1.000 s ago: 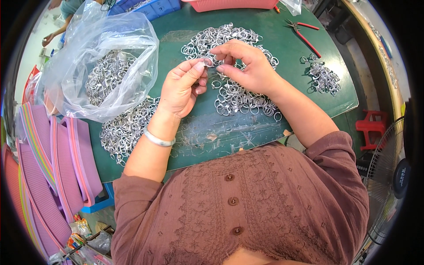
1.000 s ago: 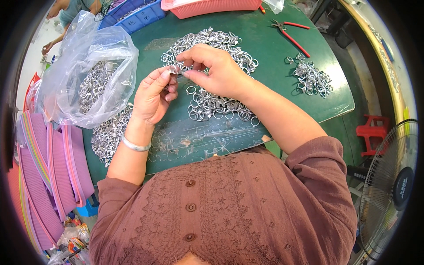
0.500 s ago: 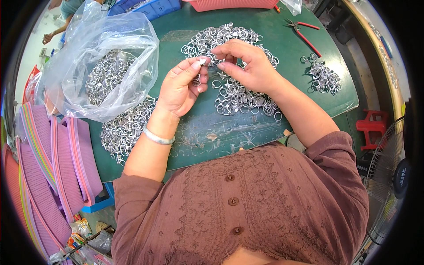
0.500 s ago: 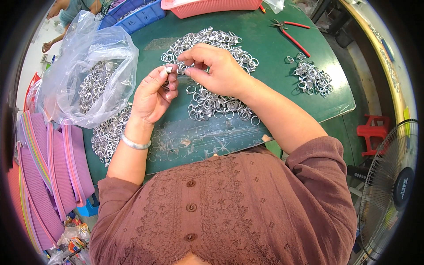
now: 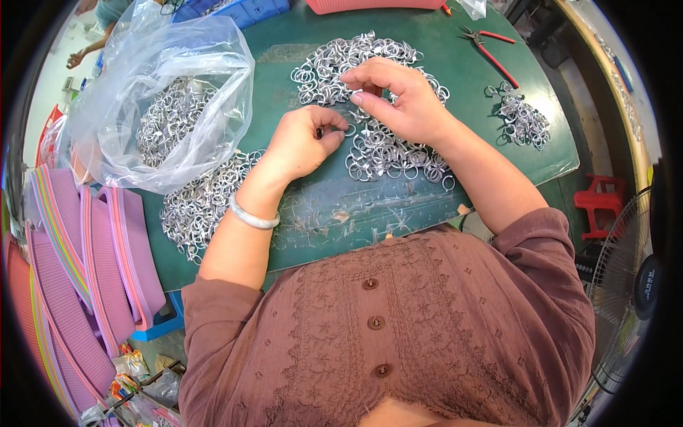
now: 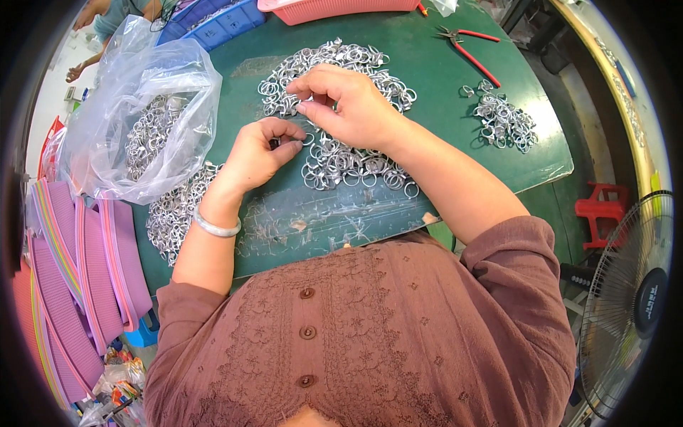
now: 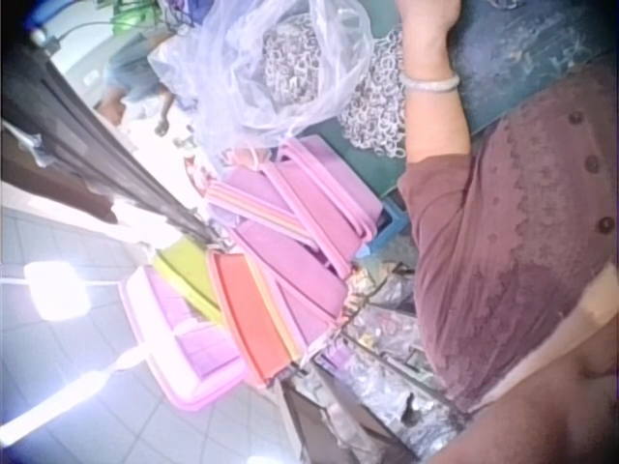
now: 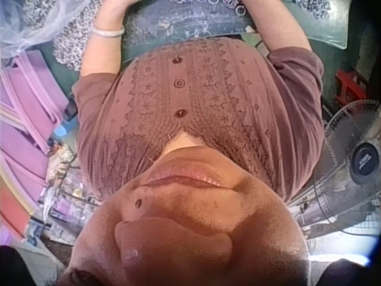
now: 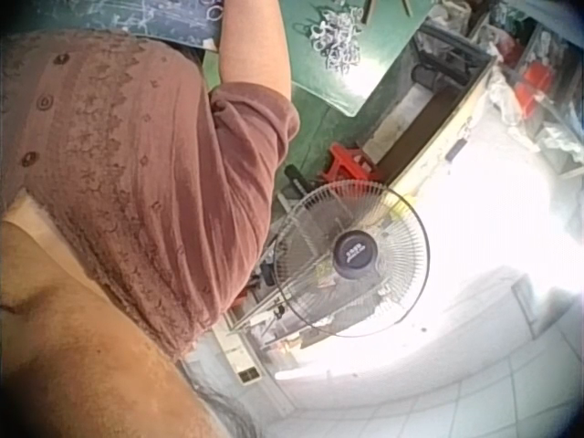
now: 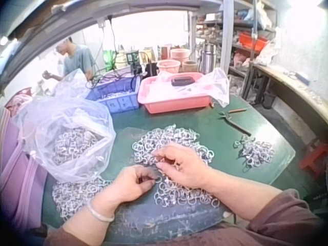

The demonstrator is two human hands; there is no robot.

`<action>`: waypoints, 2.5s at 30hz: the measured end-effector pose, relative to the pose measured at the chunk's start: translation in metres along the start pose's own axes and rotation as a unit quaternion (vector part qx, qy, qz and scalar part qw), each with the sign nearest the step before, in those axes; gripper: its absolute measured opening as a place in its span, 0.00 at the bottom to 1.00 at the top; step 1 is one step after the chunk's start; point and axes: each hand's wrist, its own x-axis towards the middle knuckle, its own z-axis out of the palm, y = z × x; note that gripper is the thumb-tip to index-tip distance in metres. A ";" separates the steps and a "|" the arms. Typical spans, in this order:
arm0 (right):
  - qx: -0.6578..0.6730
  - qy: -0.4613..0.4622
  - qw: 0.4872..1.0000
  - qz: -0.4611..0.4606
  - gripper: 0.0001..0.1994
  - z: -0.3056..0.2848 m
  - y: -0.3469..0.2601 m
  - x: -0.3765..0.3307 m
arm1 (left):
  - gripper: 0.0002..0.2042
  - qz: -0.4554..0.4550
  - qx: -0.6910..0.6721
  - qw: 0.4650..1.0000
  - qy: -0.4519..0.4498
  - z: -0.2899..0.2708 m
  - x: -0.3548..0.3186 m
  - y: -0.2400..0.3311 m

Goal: The person joins small metal rings and clips together by hand at a workbench, picking them up from a pile and a plastic bag.

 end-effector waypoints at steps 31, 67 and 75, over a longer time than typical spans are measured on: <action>0.074 -0.066 0.993 0.060 0.13 0.003 -0.003 -0.003 | 0.08 -0.109 -0.601 0.791 0.022 -0.002 -0.009 0.016; 0.037 -0.017 0.999 0.014 0.15 0.004 0.000 -0.002 | 0.08 -0.047 -0.561 0.826 0.031 0.003 -0.005 0.009; 0.037 -0.014 0.999 0.013 0.13 0.003 0.000 -0.001 | 0.09 -0.034 -0.590 0.806 -0.015 0.000 -0.003 0.004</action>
